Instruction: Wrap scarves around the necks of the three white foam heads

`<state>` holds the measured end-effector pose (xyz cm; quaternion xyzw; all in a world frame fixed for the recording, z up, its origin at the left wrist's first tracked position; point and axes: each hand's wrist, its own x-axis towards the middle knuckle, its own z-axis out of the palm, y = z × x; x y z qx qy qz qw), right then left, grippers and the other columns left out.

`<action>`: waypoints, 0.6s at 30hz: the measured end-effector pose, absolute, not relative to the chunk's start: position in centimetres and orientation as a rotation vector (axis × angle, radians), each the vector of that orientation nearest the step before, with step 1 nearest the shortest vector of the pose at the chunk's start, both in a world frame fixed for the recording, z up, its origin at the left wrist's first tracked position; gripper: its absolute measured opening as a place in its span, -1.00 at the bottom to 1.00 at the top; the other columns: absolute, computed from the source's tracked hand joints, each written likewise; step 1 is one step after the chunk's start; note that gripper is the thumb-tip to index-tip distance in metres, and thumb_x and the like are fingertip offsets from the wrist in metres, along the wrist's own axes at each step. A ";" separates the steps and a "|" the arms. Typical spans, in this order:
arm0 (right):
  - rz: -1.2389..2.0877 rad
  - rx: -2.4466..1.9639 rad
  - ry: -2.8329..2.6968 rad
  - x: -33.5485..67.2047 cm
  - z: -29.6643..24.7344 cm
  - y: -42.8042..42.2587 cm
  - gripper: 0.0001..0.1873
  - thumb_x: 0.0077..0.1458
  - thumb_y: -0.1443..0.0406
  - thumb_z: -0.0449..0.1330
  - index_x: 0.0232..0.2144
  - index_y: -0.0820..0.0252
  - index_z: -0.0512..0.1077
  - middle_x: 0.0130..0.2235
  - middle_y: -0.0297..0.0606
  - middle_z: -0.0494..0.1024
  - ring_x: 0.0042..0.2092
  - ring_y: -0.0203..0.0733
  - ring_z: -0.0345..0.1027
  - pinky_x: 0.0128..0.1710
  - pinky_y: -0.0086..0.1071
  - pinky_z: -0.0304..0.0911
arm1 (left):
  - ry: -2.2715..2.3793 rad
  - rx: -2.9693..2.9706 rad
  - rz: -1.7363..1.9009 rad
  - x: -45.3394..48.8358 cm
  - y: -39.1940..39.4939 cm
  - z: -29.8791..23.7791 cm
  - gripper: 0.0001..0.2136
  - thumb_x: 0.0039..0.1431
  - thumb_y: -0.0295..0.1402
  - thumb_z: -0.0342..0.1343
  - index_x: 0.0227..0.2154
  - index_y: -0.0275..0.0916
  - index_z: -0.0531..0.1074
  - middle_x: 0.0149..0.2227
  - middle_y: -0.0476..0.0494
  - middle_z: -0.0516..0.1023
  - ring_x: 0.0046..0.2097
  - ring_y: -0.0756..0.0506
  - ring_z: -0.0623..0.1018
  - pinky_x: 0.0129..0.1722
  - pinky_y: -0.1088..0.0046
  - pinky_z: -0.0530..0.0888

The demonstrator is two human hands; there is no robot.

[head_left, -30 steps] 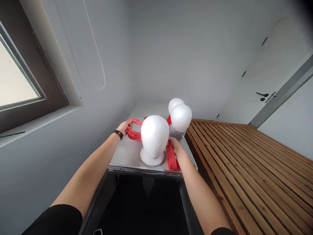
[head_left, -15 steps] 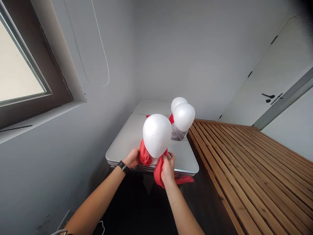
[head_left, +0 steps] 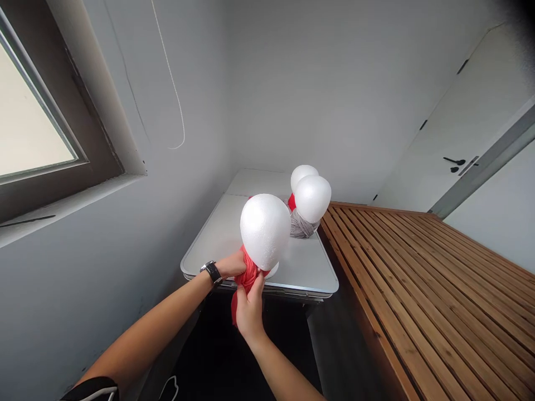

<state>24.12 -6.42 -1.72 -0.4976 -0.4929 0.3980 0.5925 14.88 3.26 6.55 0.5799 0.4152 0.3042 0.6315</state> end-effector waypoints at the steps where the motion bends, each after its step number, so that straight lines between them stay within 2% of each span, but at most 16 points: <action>1: 0.936 -1.138 -1.154 23.6 -1.6 -6.5 -0.25 0.30 0.08 0.14 0.45 0.07 0.08 0.46 0.00 0.14 0.46 0.16 0.11 0.42 0.03 0.16 | 0.911 1.335 0.666 14.7 3.1 6.6 -0.84 -0.25 -0.57 0.33 -0.52 -0.28 0.54 -0.44 -0.09 0.56 -0.33 -0.10 0.50 -0.38 0.46 0.45; 4: 0.939 -1.116 -1.187 22.8 -0.9 -5.7 -0.35 0.27 0.12 0.14 0.36 0.10 0.26 0.47 -0.01 0.13 0.50 0.20 0.02 0.47 0.08 0.06 | 0.781 1.314 0.547 14.0 3.1 7.0 -0.83 -0.16 -0.41 0.43 -0.46 -0.22 0.56 -0.39 -0.08 0.59 -0.24 -0.12 0.56 -0.17 0.40 0.54; 6: 0.948 -1.120 -1.203 22.7 -0.4 -5.0 -0.39 0.27 0.12 0.14 0.32 0.10 0.32 0.45 -0.04 0.17 0.49 0.20 0.02 0.49 0.08 0.00 | 0.739 1.270 0.479 13.7 3.4 7.4 -0.78 -0.19 -0.35 0.47 -0.45 -0.17 0.57 -0.42 -0.05 0.57 -0.25 -0.15 0.57 -0.14 0.33 0.56; 8: 0.983 -1.132 -1.214 22.8 0.1 -4.6 -0.41 0.27 0.11 0.15 0.31 0.08 0.35 0.40 -0.06 0.27 0.46 0.19 0.09 0.48 0.06 0.04 | 0.744 1.268 0.440 13.7 3.9 7.7 -0.75 -0.25 -0.39 0.50 -0.46 -0.14 0.56 -0.45 -0.03 0.55 -0.28 -0.18 0.58 -0.18 0.29 0.57; 11: 1.059 -1.131 -1.236 23.4 0.5 -4.6 -0.44 0.29 0.07 0.19 0.27 0.08 0.40 0.31 -0.07 0.40 0.38 0.18 0.23 0.42 0.02 0.17 | 0.807 1.250 0.435 14.2 4.4 7.4 -0.76 -0.29 -0.49 0.47 -0.55 -0.19 0.52 -0.49 0.00 0.50 -0.38 -0.14 0.53 -0.36 0.36 0.51; 14: 1.052 -1.117 -1.228 24.1 0.6 -5.2 -0.43 0.29 0.05 0.22 0.27 0.09 0.42 0.33 -0.07 0.38 0.36 0.15 0.27 0.39 -0.04 0.22 | 0.857 1.183 0.510 15.1 4.4 6.7 -0.78 -0.24 -0.48 0.45 -0.57 -0.25 0.48 -0.48 -0.04 0.51 -0.44 -0.04 0.47 -0.46 0.47 0.43; 18: 0.991 -1.129 -1.151 25.5 -0.3 -6.0 -0.42 0.27 0.03 0.25 0.27 0.05 0.46 0.35 -0.09 0.33 0.36 0.11 0.28 0.35 -0.10 0.27 | 0.865 1.098 0.589 15.7 4.4 5.9 -0.77 -0.16 -0.38 0.42 -0.47 -0.29 0.47 -0.45 -0.08 0.52 -0.42 0.00 0.49 -0.42 0.52 0.46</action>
